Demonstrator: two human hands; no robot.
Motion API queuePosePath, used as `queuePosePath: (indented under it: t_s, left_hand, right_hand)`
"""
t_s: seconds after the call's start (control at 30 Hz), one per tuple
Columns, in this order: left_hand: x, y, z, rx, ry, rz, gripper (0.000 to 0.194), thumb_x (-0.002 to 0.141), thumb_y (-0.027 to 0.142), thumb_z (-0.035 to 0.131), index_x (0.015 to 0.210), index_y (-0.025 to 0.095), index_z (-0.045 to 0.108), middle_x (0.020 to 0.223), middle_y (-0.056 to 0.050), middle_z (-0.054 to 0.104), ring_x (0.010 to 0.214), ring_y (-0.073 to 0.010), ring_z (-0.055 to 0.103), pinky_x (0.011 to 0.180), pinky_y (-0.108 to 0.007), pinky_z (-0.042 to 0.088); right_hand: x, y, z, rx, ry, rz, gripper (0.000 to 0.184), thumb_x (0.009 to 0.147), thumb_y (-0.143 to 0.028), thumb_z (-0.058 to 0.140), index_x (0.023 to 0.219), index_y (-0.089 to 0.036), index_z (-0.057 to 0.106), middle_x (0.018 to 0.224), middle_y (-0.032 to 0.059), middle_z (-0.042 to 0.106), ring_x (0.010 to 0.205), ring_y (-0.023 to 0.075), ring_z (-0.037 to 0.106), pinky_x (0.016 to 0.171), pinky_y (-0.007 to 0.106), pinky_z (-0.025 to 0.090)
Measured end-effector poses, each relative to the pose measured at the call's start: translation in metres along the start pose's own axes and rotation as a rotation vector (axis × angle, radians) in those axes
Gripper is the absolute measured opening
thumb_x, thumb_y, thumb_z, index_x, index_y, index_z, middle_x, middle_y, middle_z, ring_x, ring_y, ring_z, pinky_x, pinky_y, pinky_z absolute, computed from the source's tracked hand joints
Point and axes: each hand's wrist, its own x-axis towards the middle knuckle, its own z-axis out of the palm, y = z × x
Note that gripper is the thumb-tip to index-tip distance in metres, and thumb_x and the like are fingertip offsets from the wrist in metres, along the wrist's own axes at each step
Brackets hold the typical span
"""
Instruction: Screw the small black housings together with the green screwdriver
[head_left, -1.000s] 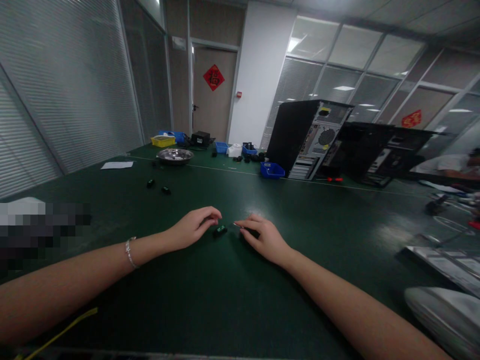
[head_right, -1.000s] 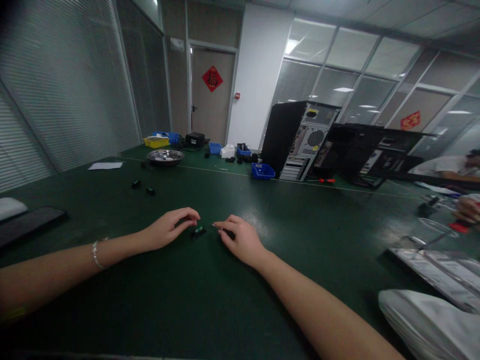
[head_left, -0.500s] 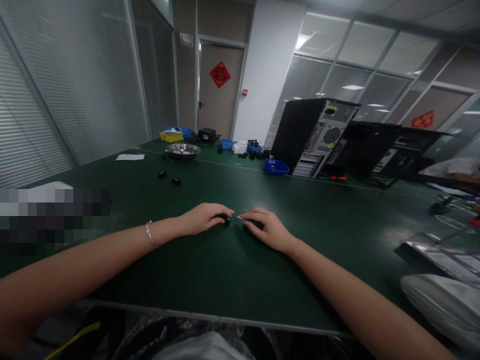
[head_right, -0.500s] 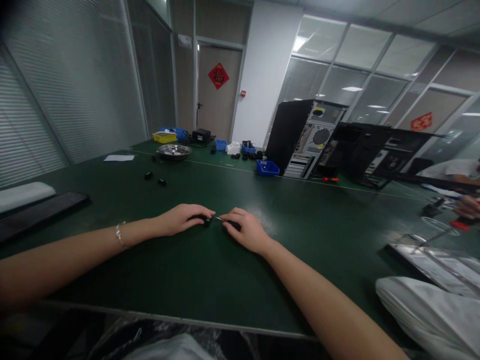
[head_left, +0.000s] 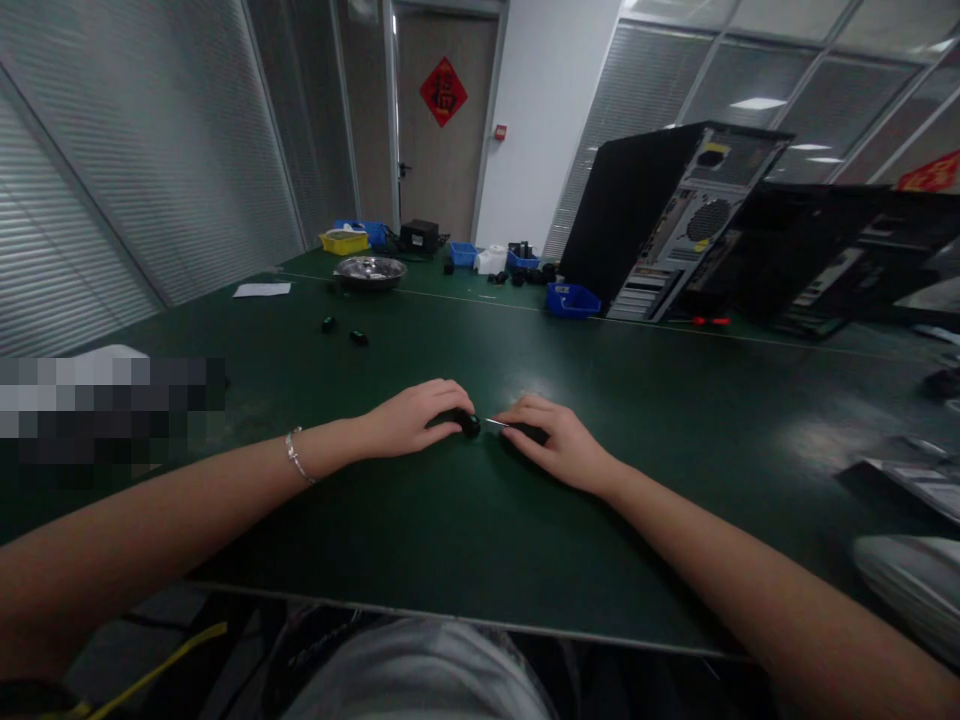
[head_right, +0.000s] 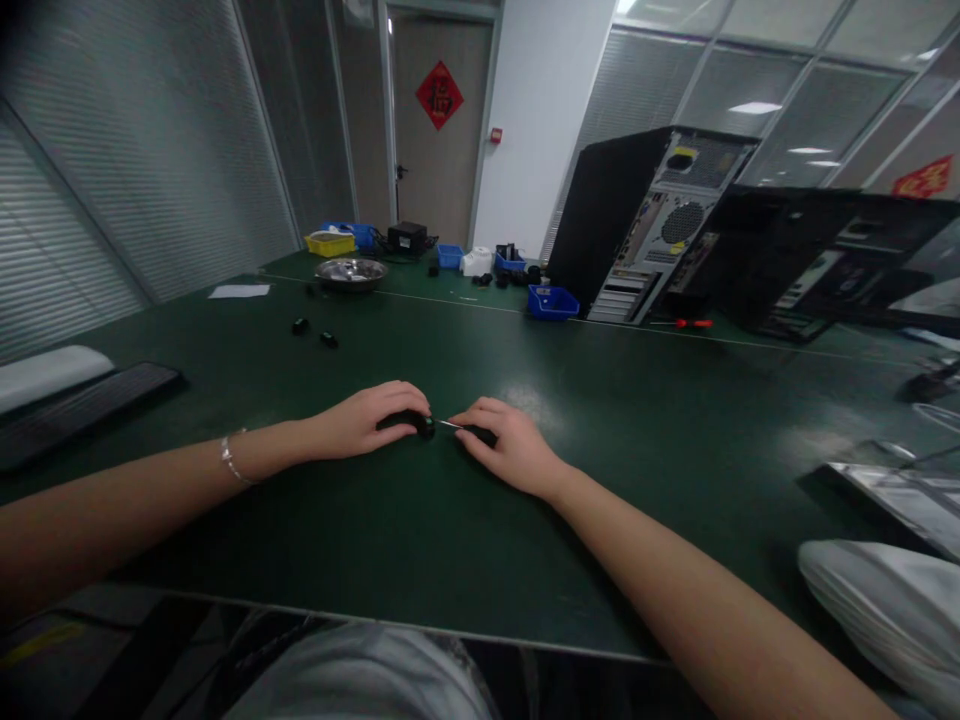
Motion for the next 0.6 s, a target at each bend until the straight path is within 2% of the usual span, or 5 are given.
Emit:
queuePosePath:
  t_s: [0.13, 0.4, 0.6]
  left_hand:
    - [-0.0009, -0.0011, 0.0011, 0.007, -0.019, -0.031, 0.03, 0.093, 0.016, 0.055, 0.123, 0.019, 0.055, 0.117, -0.009, 0.061, 0.11, -0.0225, 0.056, 0.097, -0.038, 0.044]
    - [-0.0006, 0.0015, -0.0015, -0.001, -0.011, -0.045, 0.023, 0.094, 0.015, 0.055, 0.116, 0.018, 0.059, 0.11, -0.008, 0.063, 0.102, -0.0208, 0.058, 0.091, -0.035, 0.048]
    - [-0.0012, 0.0042, -0.0005, 0.01, -0.006, -0.043, 0.025, 0.093, 0.016, 0.055, 0.118, 0.018, 0.058, 0.11, -0.008, 0.063, 0.104, -0.0216, 0.058, 0.092, -0.036, 0.047]
  right_hand:
    - [-0.0009, -0.0019, -0.0007, 0.019, -0.011, 0.0, 0.023, 0.094, -0.021, 0.055, 0.114, -0.022, 0.068, 0.101, 0.0074, 0.066, 0.093, 0.0206, 0.063, 0.083, 0.034, 0.05]
    - [-0.0063, -0.0075, 0.0001, 0.047, -0.014, 0.014, 0.022, 0.095, -0.021, 0.055, 0.112, -0.021, 0.068, 0.101, 0.0072, 0.066, 0.093, 0.0203, 0.062, 0.082, 0.034, 0.05]
    - [-0.0044, -0.009, 0.001, 0.031, -0.007, 0.039, 0.022, 0.094, -0.021, 0.055, 0.112, -0.022, 0.068, 0.1, 0.0071, 0.067, 0.092, 0.0206, 0.063, 0.082, 0.034, 0.051]
